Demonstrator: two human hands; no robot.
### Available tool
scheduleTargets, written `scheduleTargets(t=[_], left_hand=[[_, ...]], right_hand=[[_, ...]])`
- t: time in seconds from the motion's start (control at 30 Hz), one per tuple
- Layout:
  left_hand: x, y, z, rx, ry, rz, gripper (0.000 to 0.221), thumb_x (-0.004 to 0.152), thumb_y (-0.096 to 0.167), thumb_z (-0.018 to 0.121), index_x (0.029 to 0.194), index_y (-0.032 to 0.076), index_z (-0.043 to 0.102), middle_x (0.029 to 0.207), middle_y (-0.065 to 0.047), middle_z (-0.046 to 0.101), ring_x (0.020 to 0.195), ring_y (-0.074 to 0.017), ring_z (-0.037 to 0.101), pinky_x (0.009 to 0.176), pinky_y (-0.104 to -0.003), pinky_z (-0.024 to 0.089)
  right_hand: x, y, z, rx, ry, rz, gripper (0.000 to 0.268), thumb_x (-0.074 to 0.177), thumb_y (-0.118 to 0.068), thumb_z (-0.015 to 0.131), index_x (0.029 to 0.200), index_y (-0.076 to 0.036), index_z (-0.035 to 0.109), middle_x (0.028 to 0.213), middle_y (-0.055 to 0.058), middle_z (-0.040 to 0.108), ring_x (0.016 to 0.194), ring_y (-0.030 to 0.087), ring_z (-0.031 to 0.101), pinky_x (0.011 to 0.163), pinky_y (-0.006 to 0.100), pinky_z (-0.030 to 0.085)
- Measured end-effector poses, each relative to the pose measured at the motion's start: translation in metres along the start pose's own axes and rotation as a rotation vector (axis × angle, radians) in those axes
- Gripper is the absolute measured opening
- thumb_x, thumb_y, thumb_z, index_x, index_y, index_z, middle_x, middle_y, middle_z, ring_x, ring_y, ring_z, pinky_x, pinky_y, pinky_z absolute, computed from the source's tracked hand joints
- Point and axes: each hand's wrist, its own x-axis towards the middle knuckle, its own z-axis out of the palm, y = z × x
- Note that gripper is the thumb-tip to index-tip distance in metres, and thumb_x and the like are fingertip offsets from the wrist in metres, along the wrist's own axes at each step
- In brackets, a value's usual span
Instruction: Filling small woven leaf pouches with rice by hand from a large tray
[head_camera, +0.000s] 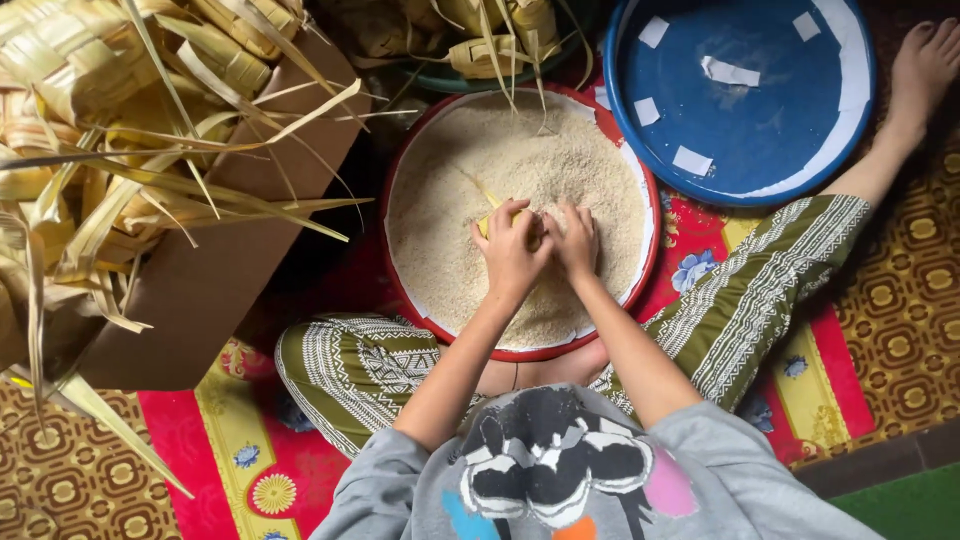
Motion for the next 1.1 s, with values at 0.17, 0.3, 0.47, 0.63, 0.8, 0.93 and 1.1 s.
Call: scheduleTargets(t=[0.17,0.3,0.47,0.63,0.8,0.93,1.1], left_hand=[[0.000,-0.005,0.000,-0.065,0.071,-0.007,0.022,0.071,0.027,0.073,0.087,0.025,0.059,0.121,0.009,0.057,0.123,-0.0195,0.055,0.110,-0.073,0.028],[0.001,-0.007,-0.005,-0.075,0.063,0.004,0.023,0.071,0.031,0.075,0.084,0.025,0.058,0.119,0.009,0.058,0.119,-0.0193,0.057,0.110,-0.072,0.028],[0.005,-0.007,-0.004,-0.097,0.059,-0.001,0.021,0.073,0.032,0.075,0.082,0.024,0.057,0.116,0.008,0.059,0.117,-0.0203,0.058,0.109,-0.070,0.030],[0.005,-0.003,-0.007,-0.074,0.033,-0.014,0.021,0.070,0.027,0.074,0.084,0.024,0.059,0.114,0.007,0.059,0.114,-0.0212,0.059,0.108,-0.070,0.032],[0.007,-0.006,-0.007,-0.075,0.010,0.009,0.028,0.067,0.028,0.077,0.084,0.020,0.056,0.117,0.005,0.059,0.116,-0.0237,0.058,0.108,-0.072,0.031],[0.008,-0.012,-0.002,-0.093,0.008,-0.018,0.030,0.066,0.029,0.077,0.085,0.020,0.056,0.115,0.006,0.059,0.114,-0.0237,0.059,0.109,-0.072,0.031],[0.009,-0.013,-0.008,-0.149,-0.033,-0.027,0.028,0.065,0.024,0.076,0.086,0.019,0.058,0.114,0.003,0.059,0.113,-0.0270,0.059,0.106,-0.076,0.032]], right_hand=[[-0.004,-0.023,-0.023,0.397,-0.081,0.357,0.028,0.094,-0.061,0.068,0.106,-0.036,0.073,0.101,-0.005,0.074,0.100,0.022,0.071,0.085,0.034,0.053],[0.001,-0.061,-0.059,1.476,-0.138,0.952,0.041,0.089,-0.047,0.070,0.114,-0.014,0.071,0.116,0.011,0.074,0.100,0.028,0.073,0.079,0.044,0.061],[0.025,-0.085,-0.090,1.759,-0.110,0.987,0.029,0.089,-0.039,0.071,0.094,-0.011,0.063,0.091,0.005,0.064,0.078,0.026,0.060,0.056,0.029,0.047],[0.036,-0.093,-0.090,1.964,-0.233,0.836,0.027,0.092,-0.040,0.066,0.080,-0.016,0.061,0.077,0.000,0.055,0.072,0.015,0.054,0.054,0.021,0.039],[0.029,-0.135,-0.100,2.073,-0.262,0.763,0.033,0.094,-0.038,0.063,0.071,-0.017,0.053,0.068,-0.002,0.046,0.064,0.013,0.048,0.050,0.019,0.036],[0.032,-0.129,-0.092,2.084,-0.244,0.747,0.037,0.095,-0.038,0.060,0.067,-0.018,0.046,0.064,-0.004,0.040,0.057,0.012,0.044,0.046,0.020,0.033],[0.019,-0.125,-0.104,1.564,-0.139,0.597,0.038,0.097,-0.040,0.061,0.069,-0.015,0.054,0.065,0.001,0.052,0.058,0.014,0.056,0.046,0.024,0.040]])
